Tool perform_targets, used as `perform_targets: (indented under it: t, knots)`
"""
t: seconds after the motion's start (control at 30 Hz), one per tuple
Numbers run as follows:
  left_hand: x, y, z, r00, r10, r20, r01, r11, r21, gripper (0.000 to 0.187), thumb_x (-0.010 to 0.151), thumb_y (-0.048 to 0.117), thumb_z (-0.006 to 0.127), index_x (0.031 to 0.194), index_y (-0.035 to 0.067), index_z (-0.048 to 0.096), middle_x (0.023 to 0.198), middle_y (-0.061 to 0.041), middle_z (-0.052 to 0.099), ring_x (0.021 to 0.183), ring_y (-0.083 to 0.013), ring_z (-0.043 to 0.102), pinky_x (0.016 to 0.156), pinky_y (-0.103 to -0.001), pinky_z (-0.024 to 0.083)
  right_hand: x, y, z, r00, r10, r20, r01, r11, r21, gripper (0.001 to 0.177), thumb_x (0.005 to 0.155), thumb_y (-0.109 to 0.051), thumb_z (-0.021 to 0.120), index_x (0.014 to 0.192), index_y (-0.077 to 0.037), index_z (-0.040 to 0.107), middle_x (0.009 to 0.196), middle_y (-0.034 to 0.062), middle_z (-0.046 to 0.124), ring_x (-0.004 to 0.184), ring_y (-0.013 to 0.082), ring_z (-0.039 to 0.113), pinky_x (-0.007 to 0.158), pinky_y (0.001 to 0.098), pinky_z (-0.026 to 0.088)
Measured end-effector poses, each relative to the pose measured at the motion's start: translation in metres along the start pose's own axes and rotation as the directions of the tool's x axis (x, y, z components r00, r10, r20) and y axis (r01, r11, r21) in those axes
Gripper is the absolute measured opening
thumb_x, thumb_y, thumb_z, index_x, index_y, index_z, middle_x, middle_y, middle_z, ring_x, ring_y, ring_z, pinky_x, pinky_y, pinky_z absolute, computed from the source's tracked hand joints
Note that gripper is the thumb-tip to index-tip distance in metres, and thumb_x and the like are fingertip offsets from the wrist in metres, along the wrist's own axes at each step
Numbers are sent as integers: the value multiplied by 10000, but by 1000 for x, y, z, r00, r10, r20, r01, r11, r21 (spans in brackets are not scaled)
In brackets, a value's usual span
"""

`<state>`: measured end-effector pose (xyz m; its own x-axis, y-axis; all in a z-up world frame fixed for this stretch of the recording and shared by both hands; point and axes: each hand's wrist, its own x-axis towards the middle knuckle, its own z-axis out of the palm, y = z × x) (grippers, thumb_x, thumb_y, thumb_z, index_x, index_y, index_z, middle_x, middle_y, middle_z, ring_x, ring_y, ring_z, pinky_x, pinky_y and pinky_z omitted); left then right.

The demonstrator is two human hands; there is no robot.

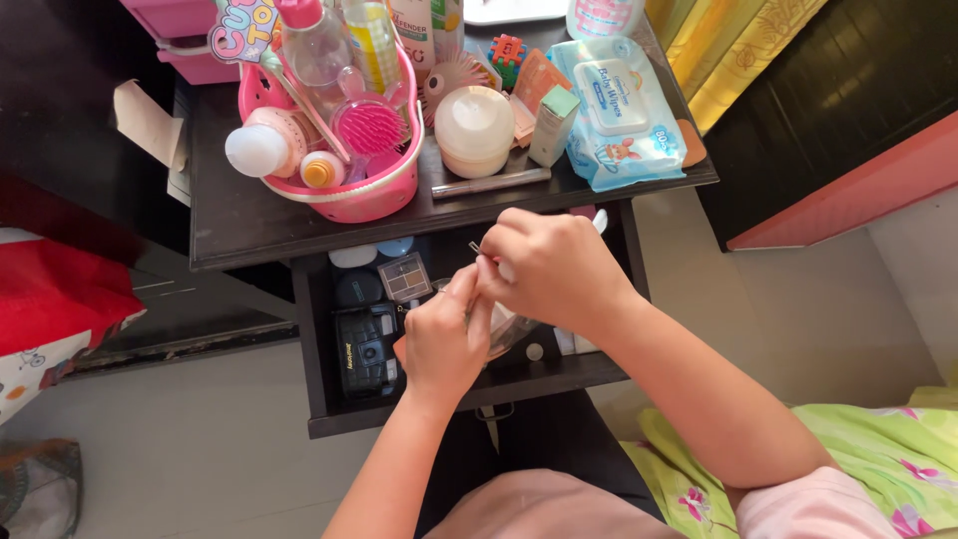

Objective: The person removes various cosmetic items from a pink makeup bag, wipes them with a white wipe, and places them into an open drawer. Items handled include a hair tie, makeup brush, foundation bottle, and small jars. The person continues sorting and placing items into the drawer throughout the clip.

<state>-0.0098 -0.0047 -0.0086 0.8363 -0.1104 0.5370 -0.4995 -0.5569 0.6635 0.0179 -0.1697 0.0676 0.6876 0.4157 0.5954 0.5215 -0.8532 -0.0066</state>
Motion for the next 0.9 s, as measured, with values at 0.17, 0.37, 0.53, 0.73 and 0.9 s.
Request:
perform_targets:
  t: [0.17, 0.37, 0.53, 0.73, 0.9]
  knots:
    - [7, 17, -6, 996, -84, -31, 78, 984, -159, 120, 940, 213, 733, 1057, 196, 757, 869, -33, 795, 847, -306, 755, 711, -386, 609, 4, 9, -4, 882, 390, 264, -468, 673, 572, 83, 718, -250, 799, 694, -235, 721, 539, -90, 608, 527, 105, 588, 540, 223, 503]
    - [13, 28, -9, 986, -159, -45, 143, 958, -249, 97, 915, 212, 770, 1008, 196, 793, 931, 16, 816, 904, -243, 775, 780, -333, 608, 11, 1, -19, 670, 547, 502, -714, 288, 638, 110, 712, -169, 740, 608, -145, 710, 409, -20, 580, 464, 4, 417, 478, 158, 362]
    - [8, 25, -7, 972, -232, -35, 208, 921, -331, 91, 920, 170, 755, 995, 181, 805, 954, 16, 821, 946, -227, 774, 815, -333, 601, 5, -1, 1, 620, 580, 529, -713, 136, 688, 107, 699, -126, 732, 597, -110, 707, 441, -16, 581, 469, 8, 437, 466, 152, 312]
    - [13, 32, -18, 955, -291, -57, 241, 873, -424, 95, 915, 122, 758, 988, 147, 813, 939, 2, 827, 960, -200, 780, 842, -336, 596, 10, -1, -10, 640, 601, 478, -715, 239, 657, 97, 724, -131, 736, 627, -121, 730, 520, 9, 680, 480, 11, 491, 484, 138, 370]
    - [11, 34, -20, 961, -272, -47, 229, 882, -412, 125, 898, 104, 768, 1001, 153, 821, 948, -14, 831, 961, -222, 778, 833, -335, 600, 1, -2, -11, 626, 606, 491, -704, 169, 690, 118, 724, -124, 764, 621, -82, 724, 726, 51, 774, 599, 41, 566, 558, 169, 419]
